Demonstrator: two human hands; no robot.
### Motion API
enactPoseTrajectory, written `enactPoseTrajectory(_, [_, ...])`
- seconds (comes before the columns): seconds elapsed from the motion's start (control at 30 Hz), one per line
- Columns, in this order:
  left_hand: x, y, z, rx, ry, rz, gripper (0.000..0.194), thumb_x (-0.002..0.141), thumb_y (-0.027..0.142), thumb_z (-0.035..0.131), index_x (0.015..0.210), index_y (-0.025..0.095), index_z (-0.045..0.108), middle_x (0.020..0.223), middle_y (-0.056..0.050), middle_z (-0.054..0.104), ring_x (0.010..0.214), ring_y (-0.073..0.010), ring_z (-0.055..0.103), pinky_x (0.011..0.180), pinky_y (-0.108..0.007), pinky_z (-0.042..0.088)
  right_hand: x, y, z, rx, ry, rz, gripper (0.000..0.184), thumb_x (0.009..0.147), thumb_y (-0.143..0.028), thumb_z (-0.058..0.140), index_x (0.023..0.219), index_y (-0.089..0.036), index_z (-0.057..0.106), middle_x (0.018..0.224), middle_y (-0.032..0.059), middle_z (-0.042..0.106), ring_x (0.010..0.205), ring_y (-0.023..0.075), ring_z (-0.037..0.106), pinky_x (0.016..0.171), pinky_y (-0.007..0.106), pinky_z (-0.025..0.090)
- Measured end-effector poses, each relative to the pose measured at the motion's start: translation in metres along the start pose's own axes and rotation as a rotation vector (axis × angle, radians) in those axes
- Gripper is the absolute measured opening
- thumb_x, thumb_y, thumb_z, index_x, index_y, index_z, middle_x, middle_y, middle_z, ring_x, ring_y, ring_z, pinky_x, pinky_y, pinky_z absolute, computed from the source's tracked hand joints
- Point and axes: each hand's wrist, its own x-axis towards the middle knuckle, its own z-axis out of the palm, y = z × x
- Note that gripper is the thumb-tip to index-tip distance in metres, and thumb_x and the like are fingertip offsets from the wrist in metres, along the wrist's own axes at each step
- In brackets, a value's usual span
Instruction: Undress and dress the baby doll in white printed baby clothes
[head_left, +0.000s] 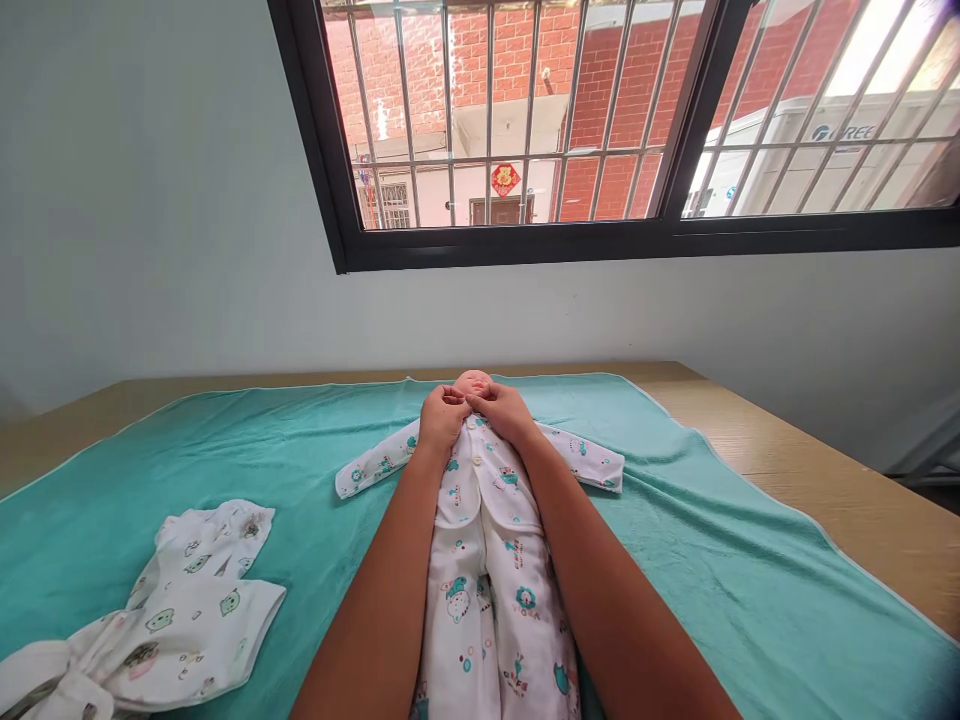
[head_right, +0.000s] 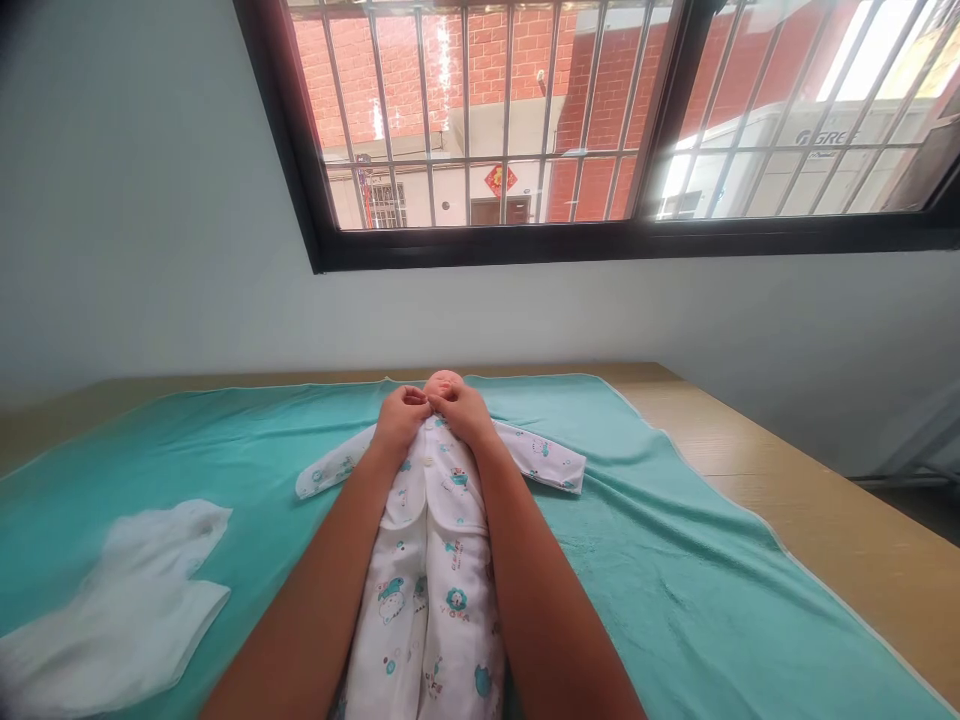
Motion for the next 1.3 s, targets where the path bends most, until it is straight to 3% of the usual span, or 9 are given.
enactPoseTrajectory(0.3, [0.0,-0.003,-0.005,-0.086,-0.008,0.006,0.027,0.054,0.005,0.067,0.074,0.017,0.055,0.068,0.003,0.059,0.061,-0.0096,0.054,0.063,-0.024,0.044,-0.003,-0.008,0.005,-0.08,0.037,-0.046,0.026,0.071,-0.042,0.06,0.063,-0.02,0.05,0.071,-0.0016,0.06,0.073,0.0162,0.054,0.067,0.028,0.04])
enactPoseTrajectory(0.83, [0.004,-0.01,-0.004,-0.13,-0.052,0.045,0.026,0.053,0.006,0.067,0.066,0.018,0.048,0.064,0.005,0.057,0.062,-0.0092,0.053,0.065,-0.024,0.044,0.0,0.003,0.007,0.101,-0.005,-0.076,0.028,0.07,-0.045,0.062,0.067,-0.02,0.052,0.07,-0.0023,0.057,0.07,0.0152,0.052,0.065,0.028,0.04])
enactPoseTrajectory(0.97, [0.005,-0.01,-0.003,-0.071,-0.049,0.073,0.022,0.056,0.006,0.065,0.071,0.017,0.053,0.072,0.002,0.06,0.069,-0.0118,0.057,0.069,-0.025,0.045,0.001,0.002,0.007,0.054,0.025,-0.064,0.027,0.072,-0.045,0.06,0.065,-0.02,0.052,0.07,-0.0023,0.058,0.069,0.0149,0.051,0.066,0.028,0.04])
enactPoseTrajectory(1.13, [0.009,-0.014,-0.002,0.082,0.02,0.137,0.023,0.065,0.006,0.057,0.084,0.018,0.063,0.098,-0.006,0.065,0.092,-0.0171,0.059,0.085,-0.03,0.044,0.0,0.006,0.006,0.06,0.113,-0.032,0.017,0.073,-0.037,0.057,0.071,-0.02,0.057,0.083,0.0007,0.066,0.08,0.0174,0.058,0.076,0.03,0.044])
enactPoseTrajectory(1.3, [0.015,-0.022,-0.002,0.3,0.025,0.168,0.022,0.063,0.005,0.056,0.069,0.021,0.07,0.099,-0.009,0.069,0.106,-0.0243,0.057,0.096,-0.035,0.037,0.002,0.01,0.009,-0.024,0.104,-0.036,0.009,0.073,-0.026,0.055,0.076,-0.021,0.061,0.083,-0.0004,0.067,0.08,0.0172,0.059,0.076,0.03,0.044])
